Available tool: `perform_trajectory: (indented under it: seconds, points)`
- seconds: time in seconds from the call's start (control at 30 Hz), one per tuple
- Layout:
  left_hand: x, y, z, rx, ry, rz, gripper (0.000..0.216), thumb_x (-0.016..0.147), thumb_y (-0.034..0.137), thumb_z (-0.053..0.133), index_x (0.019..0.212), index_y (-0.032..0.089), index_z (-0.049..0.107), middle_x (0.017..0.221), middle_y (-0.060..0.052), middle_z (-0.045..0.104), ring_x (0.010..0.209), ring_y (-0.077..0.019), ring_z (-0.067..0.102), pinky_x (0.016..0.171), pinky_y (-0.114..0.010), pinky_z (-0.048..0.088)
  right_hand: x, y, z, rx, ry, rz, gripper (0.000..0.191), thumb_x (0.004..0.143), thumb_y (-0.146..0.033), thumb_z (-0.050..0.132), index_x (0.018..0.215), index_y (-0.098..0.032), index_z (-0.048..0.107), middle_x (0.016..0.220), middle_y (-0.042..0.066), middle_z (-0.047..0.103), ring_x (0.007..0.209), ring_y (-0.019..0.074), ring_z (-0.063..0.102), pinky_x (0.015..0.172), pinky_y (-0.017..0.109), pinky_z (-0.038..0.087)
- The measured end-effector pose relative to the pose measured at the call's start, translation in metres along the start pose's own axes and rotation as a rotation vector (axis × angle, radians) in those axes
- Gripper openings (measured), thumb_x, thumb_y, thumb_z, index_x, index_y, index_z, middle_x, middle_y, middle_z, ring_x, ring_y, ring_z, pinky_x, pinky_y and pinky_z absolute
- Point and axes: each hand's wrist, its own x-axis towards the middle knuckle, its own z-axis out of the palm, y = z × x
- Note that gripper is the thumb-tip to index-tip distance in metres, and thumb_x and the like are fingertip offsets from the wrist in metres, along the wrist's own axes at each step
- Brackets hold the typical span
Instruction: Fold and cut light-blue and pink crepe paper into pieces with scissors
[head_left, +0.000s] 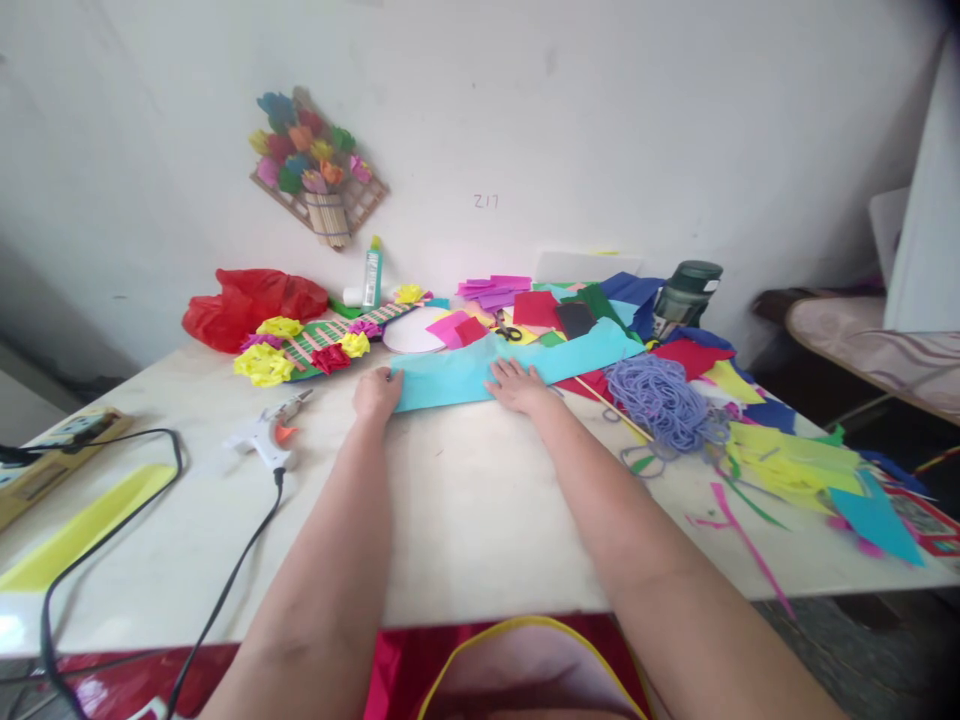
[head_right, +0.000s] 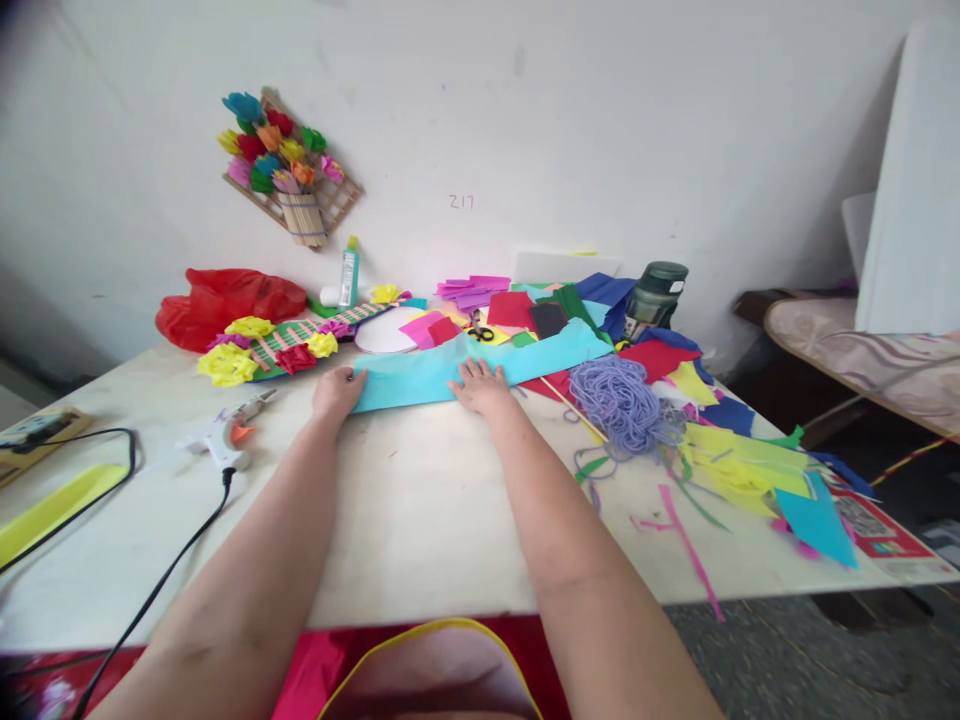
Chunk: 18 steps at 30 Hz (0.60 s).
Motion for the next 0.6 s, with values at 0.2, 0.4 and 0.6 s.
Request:
perform_trajectory:
  seconds: [0.2, 0.4, 0.6]
  points:
    - [-0.003, 0.006, 0.003, -0.029, -0.014, -0.035, 0.035, 0.077, 0.044, 0.042, 0.094, 0.023, 0.064, 0.099, -0.009, 0.066, 0.094, -0.0261, 0.058, 0.072, -0.034, 0.044, -0.004, 0.004, -0.006, -0.021, 0.032, 0.014, 0.065, 0.086, -0.051, 0.016, 0.142, -0.018, 0.013, 0.149, 0.001, 0.003, 0.136, 0.0213, 0.003, 0.108, 0.047, 0.003]
    - [-0.004, 0.007, 0.004, -0.008, -0.019, -0.015, 0.030, 0.075, 0.042, 0.043, 0.082, 0.023, 0.065, 0.094, -0.009, 0.067, 0.092, -0.0268, 0.059, 0.071, -0.034, 0.044, 0.004, -0.017, 0.002, 0.013, 0.171, -0.060, 0.065, 0.087, -0.050, 0.012, 0.143, -0.016, 0.011, 0.149, 0.001, 0.002, 0.136, 0.0180, -0.001, 0.109, 0.042, 0.001]
    - [-0.004, 0.009, 0.003, -0.011, -0.031, -0.062, 0.032, 0.074, 0.044, 0.044, 0.083, 0.022, 0.066, 0.097, -0.010, 0.066, 0.094, -0.0270, 0.059, 0.072, -0.034, 0.045, 0.009, -0.016, 0.011, 0.013, 0.047, -0.057, 0.065, 0.086, -0.054, 0.012, 0.143, -0.022, 0.010, 0.149, -0.002, 0.000, 0.136, 0.0195, -0.002, 0.108, 0.047, 0.000]
